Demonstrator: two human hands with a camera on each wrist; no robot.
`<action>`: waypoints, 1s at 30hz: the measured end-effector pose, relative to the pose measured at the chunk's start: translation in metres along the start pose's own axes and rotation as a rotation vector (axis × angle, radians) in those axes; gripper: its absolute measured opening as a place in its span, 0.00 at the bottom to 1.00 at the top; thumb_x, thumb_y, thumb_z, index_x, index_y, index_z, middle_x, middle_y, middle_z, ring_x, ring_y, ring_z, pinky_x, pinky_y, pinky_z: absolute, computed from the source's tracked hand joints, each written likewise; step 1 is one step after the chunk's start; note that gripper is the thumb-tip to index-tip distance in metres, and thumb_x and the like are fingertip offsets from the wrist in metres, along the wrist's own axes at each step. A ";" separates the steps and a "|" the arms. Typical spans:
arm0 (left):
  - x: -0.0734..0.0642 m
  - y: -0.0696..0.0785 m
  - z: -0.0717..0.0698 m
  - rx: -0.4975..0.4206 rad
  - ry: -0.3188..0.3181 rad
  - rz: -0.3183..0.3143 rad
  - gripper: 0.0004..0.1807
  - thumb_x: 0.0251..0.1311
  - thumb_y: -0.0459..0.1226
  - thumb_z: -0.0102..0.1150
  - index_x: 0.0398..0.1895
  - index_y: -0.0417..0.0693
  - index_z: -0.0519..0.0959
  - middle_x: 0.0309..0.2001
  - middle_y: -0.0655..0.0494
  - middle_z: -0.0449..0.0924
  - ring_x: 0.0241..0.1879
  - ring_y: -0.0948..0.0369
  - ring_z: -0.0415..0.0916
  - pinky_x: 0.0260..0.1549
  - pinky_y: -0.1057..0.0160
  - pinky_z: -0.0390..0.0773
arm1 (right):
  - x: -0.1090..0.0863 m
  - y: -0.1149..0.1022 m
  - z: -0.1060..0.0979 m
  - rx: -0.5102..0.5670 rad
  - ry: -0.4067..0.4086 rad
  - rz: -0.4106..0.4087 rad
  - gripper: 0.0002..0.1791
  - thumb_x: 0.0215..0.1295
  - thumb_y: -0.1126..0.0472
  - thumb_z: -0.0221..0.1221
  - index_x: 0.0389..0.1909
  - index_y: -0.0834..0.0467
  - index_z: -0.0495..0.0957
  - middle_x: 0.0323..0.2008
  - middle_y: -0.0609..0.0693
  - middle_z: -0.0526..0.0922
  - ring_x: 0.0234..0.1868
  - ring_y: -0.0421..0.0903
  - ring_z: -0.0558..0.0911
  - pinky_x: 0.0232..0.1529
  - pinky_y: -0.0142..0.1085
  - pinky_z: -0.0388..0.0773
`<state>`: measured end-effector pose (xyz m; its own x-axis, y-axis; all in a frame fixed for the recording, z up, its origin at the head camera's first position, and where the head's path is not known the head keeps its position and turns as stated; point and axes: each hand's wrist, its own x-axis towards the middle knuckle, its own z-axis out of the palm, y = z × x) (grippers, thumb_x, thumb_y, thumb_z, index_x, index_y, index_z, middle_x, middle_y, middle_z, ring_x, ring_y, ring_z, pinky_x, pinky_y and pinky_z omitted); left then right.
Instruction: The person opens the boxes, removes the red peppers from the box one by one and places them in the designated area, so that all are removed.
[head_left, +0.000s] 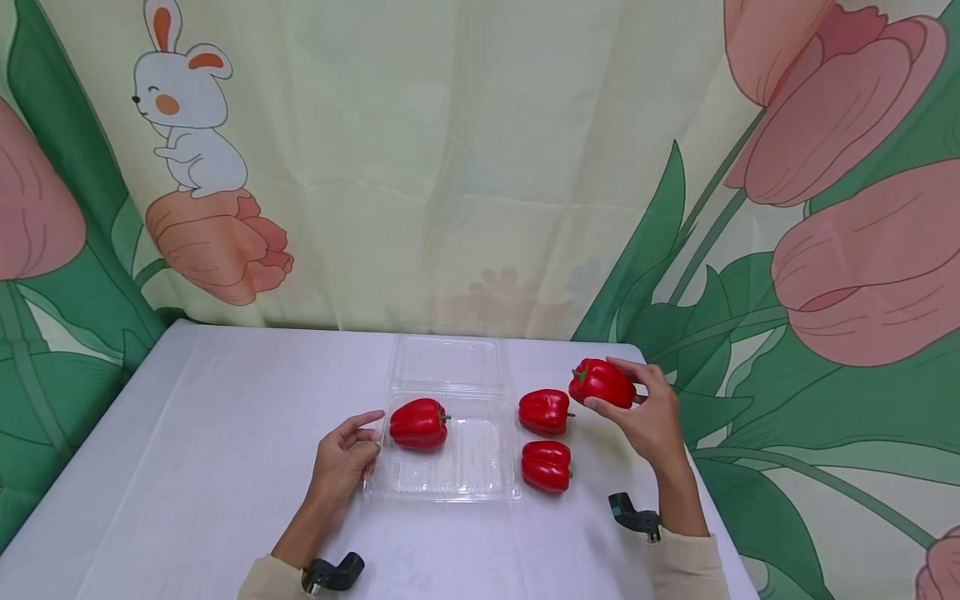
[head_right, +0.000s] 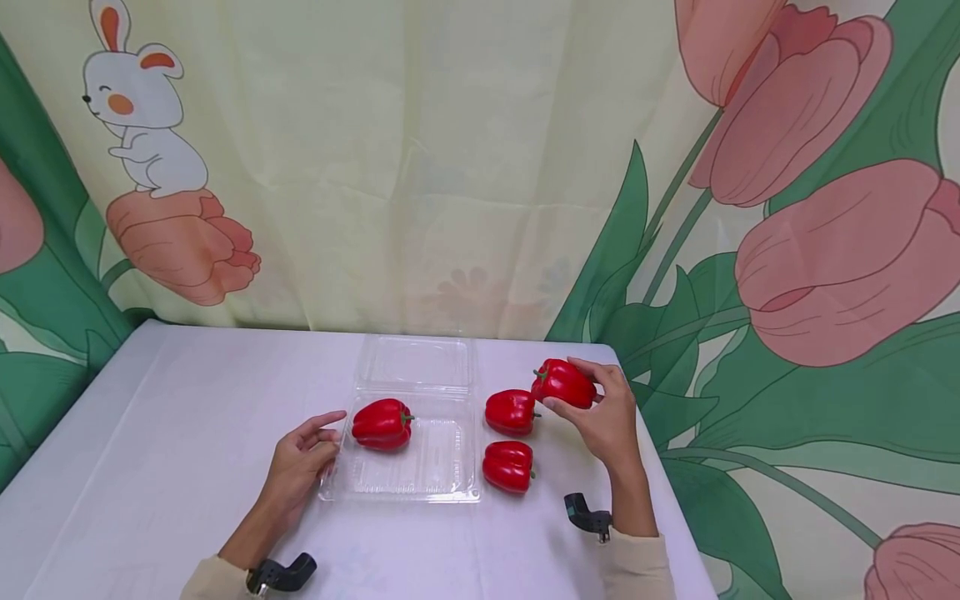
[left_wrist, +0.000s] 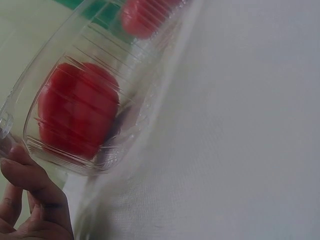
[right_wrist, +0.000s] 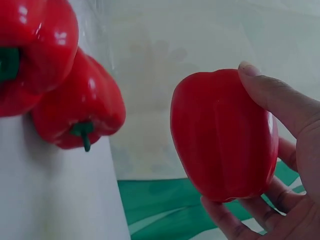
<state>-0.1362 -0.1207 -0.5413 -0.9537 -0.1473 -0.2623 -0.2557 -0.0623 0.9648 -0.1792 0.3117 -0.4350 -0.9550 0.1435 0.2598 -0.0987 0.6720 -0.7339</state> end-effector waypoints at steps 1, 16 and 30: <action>0.000 0.000 0.000 -0.002 0.000 -0.001 0.25 0.66 0.29 0.61 0.66 0.54 0.80 0.47 0.43 0.79 0.26 0.60 0.72 0.25 0.69 0.77 | 0.001 0.002 -0.001 -0.002 -0.002 0.008 0.43 0.53 0.56 0.81 0.72 0.51 0.76 0.67 0.59 0.74 0.69 0.59 0.73 0.46 0.20 0.74; 0.003 0.002 -0.002 -0.018 -0.027 -0.003 0.24 0.69 0.31 0.61 0.67 0.55 0.79 0.50 0.40 0.79 0.28 0.60 0.73 0.27 0.69 0.78 | 0.008 0.037 -0.012 -0.028 -0.025 0.090 0.45 0.55 0.56 0.80 0.75 0.53 0.72 0.70 0.62 0.71 0.72 0.62 0.69 0.52 0.45 0.85; 0.002 -0.001 -0.006 -0.037 -0.057 -0.009 0.26 0.68 0.30 0.61 0.69 0.53 0.78 0.50 0.42 0.80 0.29 0.60 0.74 0.28 0.70 0.78 | 0.007 0.070 0.000 -0.055 -0.081 0.155 0.45 0.57 0.55 0.79 0.75 0.54 0.71 0.72 0.64 0.69 0.74 0.66 0.67 0.58 0.63 0.83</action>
<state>-0.1365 -0.1268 -0.5433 -0.9592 -0.0898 -0.2682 -0.2593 -0.0995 0.9606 -0.1930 0.3597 -0.4840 -0.9772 0.1905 0.0935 0.0643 0.6855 -0.7253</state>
